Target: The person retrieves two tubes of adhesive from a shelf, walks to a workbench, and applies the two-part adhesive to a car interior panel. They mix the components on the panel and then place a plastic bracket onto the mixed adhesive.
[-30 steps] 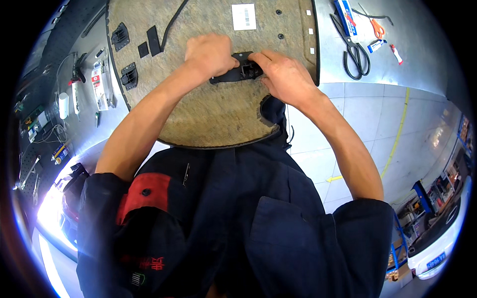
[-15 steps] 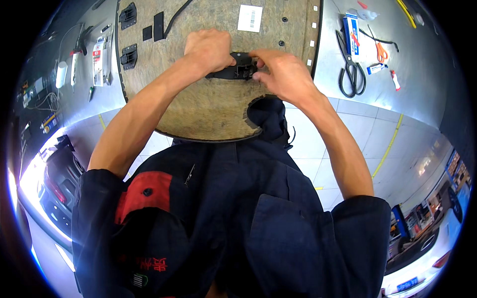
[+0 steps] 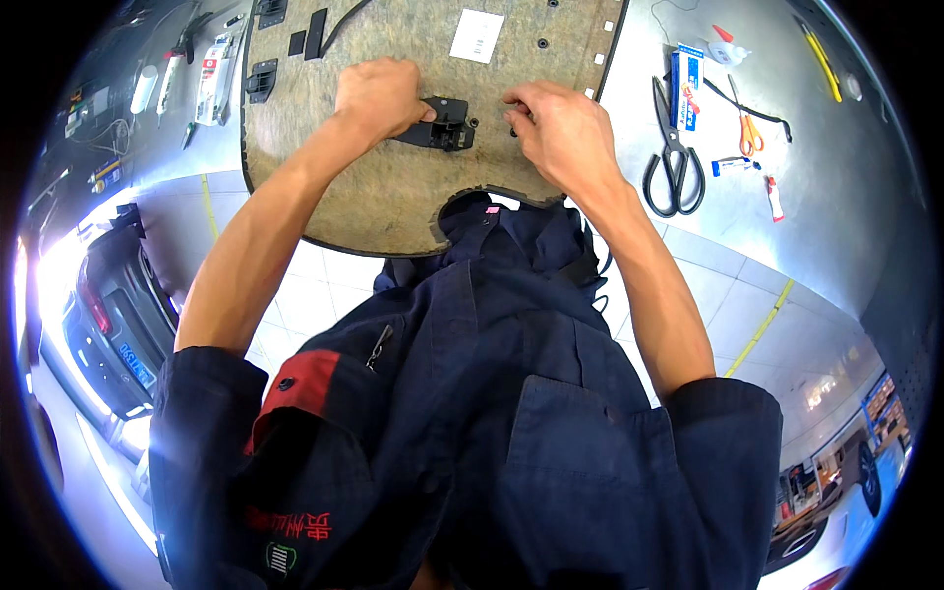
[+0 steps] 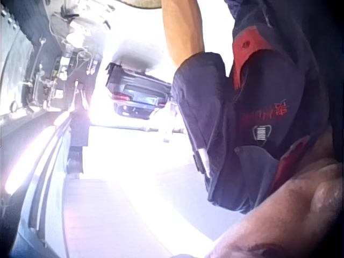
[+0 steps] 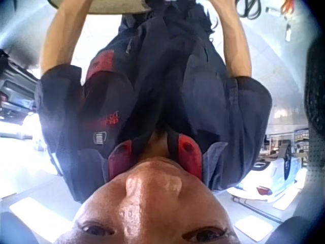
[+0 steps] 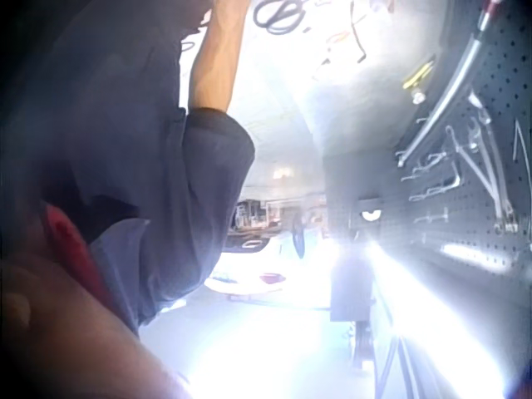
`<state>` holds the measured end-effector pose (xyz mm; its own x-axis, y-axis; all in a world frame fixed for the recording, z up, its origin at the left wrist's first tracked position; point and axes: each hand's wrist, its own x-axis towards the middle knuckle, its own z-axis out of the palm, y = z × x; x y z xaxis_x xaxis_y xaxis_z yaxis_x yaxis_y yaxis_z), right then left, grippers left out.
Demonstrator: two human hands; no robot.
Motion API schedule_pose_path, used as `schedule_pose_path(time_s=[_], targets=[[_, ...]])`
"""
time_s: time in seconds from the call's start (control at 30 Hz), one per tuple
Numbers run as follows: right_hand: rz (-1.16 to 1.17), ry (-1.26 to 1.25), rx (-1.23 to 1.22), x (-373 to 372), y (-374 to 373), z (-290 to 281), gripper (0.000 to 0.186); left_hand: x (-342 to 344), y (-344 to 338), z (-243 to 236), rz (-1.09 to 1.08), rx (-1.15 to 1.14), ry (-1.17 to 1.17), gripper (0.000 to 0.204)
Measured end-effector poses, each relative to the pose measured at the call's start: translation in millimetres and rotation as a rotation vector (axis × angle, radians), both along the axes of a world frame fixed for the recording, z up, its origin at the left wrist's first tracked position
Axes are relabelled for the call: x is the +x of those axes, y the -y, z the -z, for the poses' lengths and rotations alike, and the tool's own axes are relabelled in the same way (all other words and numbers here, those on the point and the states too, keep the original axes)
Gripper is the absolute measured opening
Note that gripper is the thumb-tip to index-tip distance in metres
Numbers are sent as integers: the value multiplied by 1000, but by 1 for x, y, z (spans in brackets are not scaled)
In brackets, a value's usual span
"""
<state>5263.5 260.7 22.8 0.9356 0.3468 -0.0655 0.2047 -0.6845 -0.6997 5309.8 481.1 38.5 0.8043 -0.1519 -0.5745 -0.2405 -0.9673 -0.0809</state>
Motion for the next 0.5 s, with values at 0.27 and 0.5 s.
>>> schedule_pose_path(time_s=[0.27, 0.5], targets=[[-76, 19, 54, 10, 13, -2, 15, -8, 2, -6, -145, -1, 5, 44], [110, 53, 156, -4, 54, -9, 15, -16, 2, -5, -189, -54, 86, 43]])
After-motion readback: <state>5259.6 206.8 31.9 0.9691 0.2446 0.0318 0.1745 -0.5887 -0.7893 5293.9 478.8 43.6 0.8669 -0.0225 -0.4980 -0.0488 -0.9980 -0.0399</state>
